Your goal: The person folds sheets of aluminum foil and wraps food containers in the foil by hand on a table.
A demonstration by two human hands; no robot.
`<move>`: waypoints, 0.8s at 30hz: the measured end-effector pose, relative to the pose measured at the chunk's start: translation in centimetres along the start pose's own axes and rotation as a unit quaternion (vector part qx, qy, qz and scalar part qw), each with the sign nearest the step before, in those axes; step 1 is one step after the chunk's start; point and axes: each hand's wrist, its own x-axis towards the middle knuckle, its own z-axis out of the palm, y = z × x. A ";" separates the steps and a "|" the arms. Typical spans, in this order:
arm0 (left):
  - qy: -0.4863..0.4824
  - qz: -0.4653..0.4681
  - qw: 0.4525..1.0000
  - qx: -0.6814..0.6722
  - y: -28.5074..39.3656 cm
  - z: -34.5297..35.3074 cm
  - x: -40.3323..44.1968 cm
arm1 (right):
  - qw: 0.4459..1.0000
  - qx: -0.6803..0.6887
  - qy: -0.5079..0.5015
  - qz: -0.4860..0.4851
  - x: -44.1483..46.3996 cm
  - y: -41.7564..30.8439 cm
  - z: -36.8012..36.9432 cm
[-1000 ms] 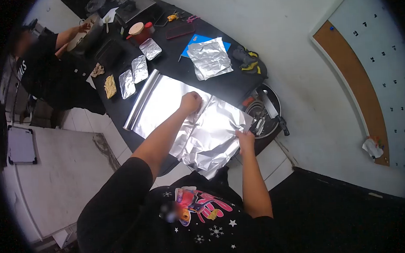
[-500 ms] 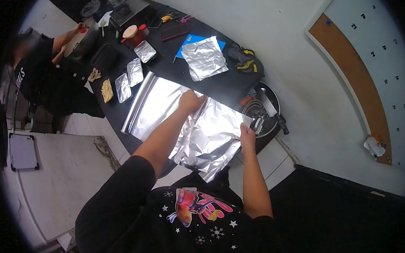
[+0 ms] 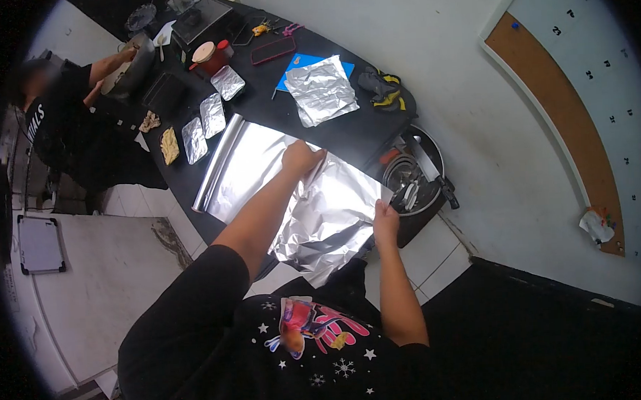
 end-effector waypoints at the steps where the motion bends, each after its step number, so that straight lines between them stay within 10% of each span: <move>1: -0.002 -0.001 1.000 0.002 0.1 -0.1 0.0 | 1.000 0.024 -0.002 0.002 -0.2 0.4 0.3; 13: 0.025 -0.031 0.999 0.011 0.9 0.0 -0.8 | 0.982 0.171 0.034 0.071 -4.4 -0.2 1.2; 20: 0.143 0.257 0.950 0.105 -6.4 0.7 -2.3 | 0.983 0.169 0.008 0.074 -3.6 1.3 0.9; 24: 0.084 0.241 0.953 0.165 -7.7 1.7 -3.8 | 0.976 0.199 0.028 0.086 -3.5 2.0 1.5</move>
